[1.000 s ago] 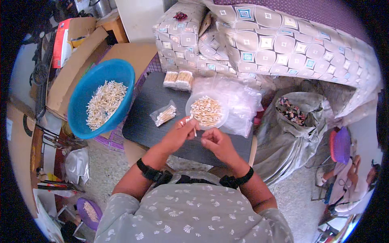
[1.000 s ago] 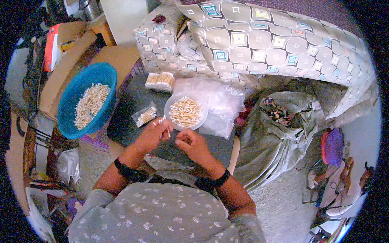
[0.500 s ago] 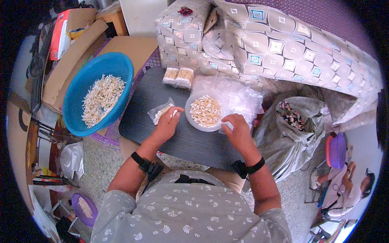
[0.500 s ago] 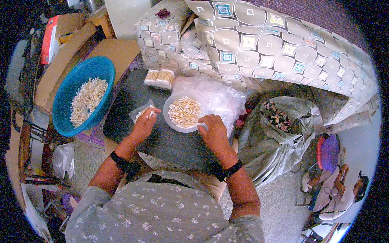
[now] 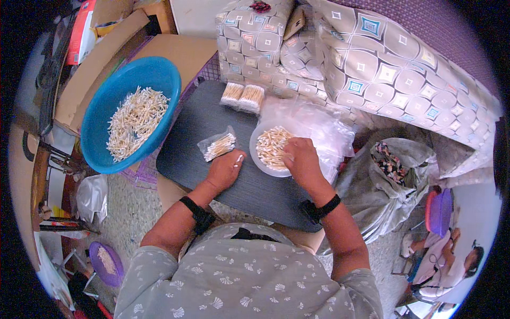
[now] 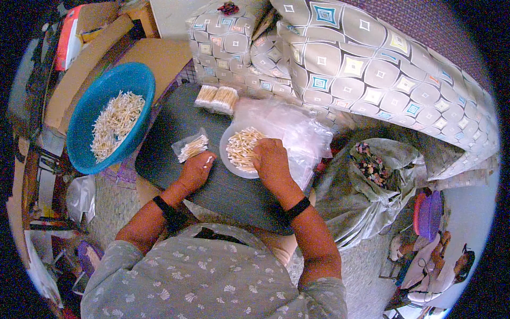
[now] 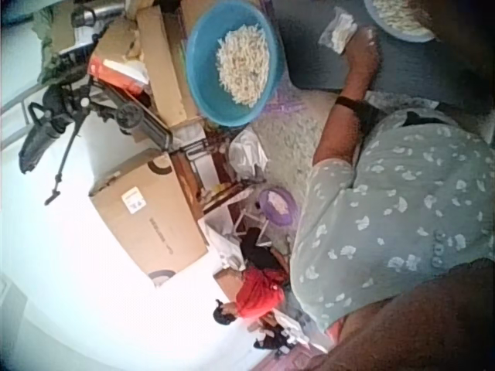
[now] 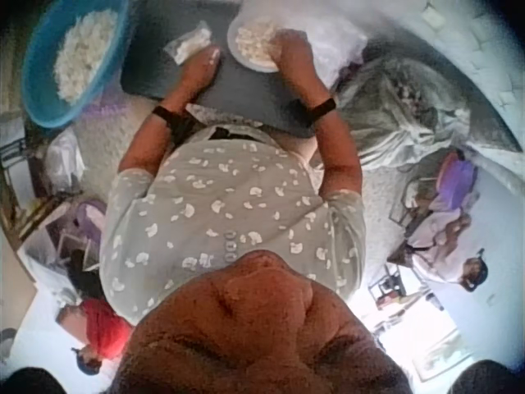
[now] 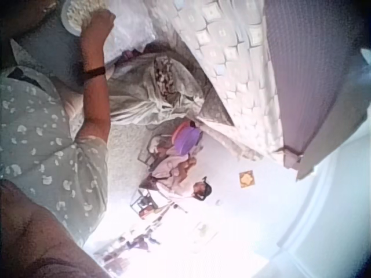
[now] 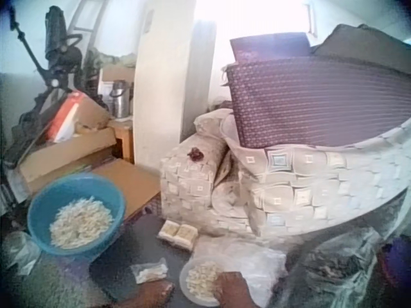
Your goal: Sorting cotton swabs from a bowl and bundling them with rubber bands into plastic bags.
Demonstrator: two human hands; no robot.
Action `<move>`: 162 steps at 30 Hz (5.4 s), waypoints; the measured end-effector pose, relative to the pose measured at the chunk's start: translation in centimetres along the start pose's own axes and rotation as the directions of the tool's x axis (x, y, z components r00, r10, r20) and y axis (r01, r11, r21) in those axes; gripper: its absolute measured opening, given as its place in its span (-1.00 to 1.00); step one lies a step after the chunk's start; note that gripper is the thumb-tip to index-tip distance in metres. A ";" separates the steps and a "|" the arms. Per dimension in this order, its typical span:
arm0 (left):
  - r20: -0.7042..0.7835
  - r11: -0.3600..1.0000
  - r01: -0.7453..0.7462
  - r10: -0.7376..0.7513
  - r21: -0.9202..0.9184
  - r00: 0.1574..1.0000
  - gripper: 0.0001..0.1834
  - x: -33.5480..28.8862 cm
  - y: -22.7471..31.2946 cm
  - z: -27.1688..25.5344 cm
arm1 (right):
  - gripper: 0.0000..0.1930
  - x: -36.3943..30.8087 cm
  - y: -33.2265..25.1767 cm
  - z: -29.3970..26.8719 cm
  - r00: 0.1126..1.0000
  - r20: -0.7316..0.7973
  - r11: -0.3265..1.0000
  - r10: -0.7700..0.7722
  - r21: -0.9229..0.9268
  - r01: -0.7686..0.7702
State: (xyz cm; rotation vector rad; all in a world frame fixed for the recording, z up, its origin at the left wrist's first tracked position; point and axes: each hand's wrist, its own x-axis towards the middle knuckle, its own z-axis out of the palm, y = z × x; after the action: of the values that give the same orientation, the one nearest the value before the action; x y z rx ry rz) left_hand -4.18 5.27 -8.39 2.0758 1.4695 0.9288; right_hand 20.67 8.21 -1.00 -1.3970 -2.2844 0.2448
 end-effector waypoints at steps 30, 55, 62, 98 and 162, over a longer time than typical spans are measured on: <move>-0.173 0.986 -0.100 0.076 -0.135 0.982 -0.79 0.4 -1.2 -0.5 | -0.87 -4.7 -5.2 -2.1 0.919 0.264 0.073 0.292 0.952 -0.297; 0.423 0.501 0.399 -0.071 -0.768 0.903 -0.76 -0.9 13.8 -5.4 | -0.82 -8.6 -8.6 -3.3 0.935 0.313 0.072 0.168 0.942 -0.329; 0.396 0.658 0.333 -0.057 -0.676 0.916 -0.79 -1.2 14.6 -5.2 | -0.85 -8.9 -8.1 -2.7 0.959 0.199 0.161 0.204 0.959 -0.233; 0.448 0.586 0.426 -0.118 -0.689 0.886 -0.70 -0.6 14.5 -5.4 | -0.84 -8.5 -7.1 -3.5 0.982 0.077 0.639 0.171 0.750 -0.171; -0.013 0.999 0.006 -0.006 0.037 1.000 -0.82 -0.5 -0.2 -0.2 | -0.85 3.9 -0.9 0.5 0.987 0.158 0.997 -0.029 0.073 0.017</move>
State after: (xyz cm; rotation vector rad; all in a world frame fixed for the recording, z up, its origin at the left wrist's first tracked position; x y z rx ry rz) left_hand -4.56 4.88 -8.52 2.0942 1.5092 0.9210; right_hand 18.19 11.26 -0.05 -1.3580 -2.3926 0.4415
